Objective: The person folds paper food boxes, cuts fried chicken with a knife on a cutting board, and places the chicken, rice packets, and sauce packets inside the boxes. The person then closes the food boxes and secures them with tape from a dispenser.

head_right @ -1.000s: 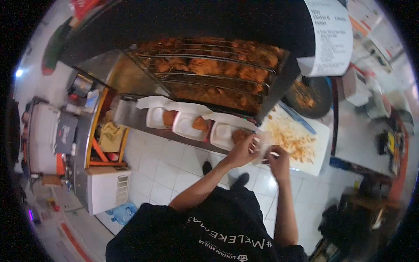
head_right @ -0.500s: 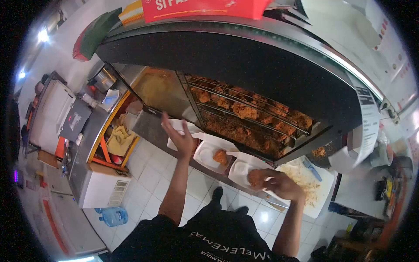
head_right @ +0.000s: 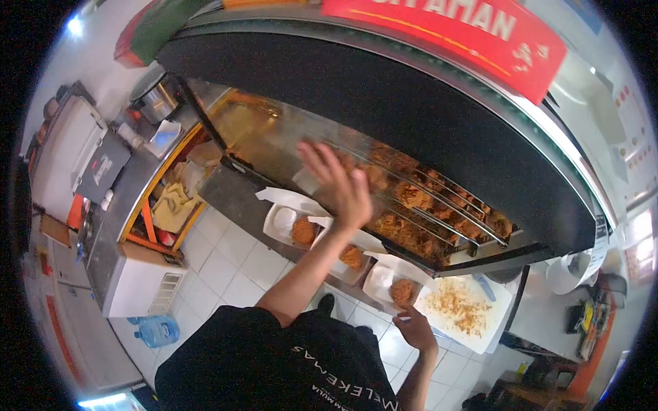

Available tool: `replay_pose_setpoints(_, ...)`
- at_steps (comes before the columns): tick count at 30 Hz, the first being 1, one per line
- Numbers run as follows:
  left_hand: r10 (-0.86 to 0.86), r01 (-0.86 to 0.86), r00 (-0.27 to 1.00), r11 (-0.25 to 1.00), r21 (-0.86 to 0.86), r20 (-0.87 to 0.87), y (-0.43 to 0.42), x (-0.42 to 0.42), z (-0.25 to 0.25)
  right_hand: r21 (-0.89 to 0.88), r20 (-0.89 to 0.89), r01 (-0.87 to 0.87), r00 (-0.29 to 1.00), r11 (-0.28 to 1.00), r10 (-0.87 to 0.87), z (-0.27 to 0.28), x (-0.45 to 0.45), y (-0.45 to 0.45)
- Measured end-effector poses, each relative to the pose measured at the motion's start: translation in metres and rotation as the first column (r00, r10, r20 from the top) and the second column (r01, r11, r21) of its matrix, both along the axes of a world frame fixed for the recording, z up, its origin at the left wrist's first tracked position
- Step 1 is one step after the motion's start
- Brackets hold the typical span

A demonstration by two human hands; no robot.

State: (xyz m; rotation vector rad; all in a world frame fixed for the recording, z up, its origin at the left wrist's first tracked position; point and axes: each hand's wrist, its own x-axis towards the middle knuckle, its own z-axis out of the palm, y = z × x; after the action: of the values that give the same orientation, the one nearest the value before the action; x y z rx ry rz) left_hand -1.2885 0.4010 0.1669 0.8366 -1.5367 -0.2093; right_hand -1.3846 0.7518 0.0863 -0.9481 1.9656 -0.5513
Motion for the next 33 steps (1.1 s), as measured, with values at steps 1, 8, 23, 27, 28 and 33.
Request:
replay_pose_setpoints(1,-0.077,0.077,0.997,0.997,0.015,-0.009,0.017,-0.012,-0.008,0.003,-0.031,-0.022,0.999,1.000,0.022,-0.005,0.006,-0.011)
replay_pose_setpoints(8,-0.507,0.539,0.830,0.836,-0.100,0.233,0.092,-0.023,-0.044,0.032,-0.096,0.022,0.995,0.999,-0.019,-0.014,0.016,-0.012)
replay_pose_setpoints(23,-0.390,0.055,0.688,0.869,0.492,0.612,0.046,0.148,-0.214,-0.269,-0.509,0.378,0.724,0.886,-0.464,-0.094,0.016,0.038)
replay_pose_setpoints(27,-0.433,-0.133,0.572,0.789,0.599,0.697,0.029,0.123,-0.210,-0.249,-0.504,0.303,0.770,0.920,-0.390,-0.078,0.032,-0.031)
replay_pose_setpoints(28,-0.469,-0.196,0.542,0.736,0.648,0.697,0.027,0.117,-0.207,-0.272,-0.533,0.364,0.714,0.891,-0.454,-0.086,0.029,-0.025)
replay_pose_setpoints(33,-0.363,-0.205,0.393,0.861,0.465,0.845,0.007,0.115,-0.252,-0.069,-0.364,0.460,0.815,0.885,-0.451,-0.141,-0.015,0.029)
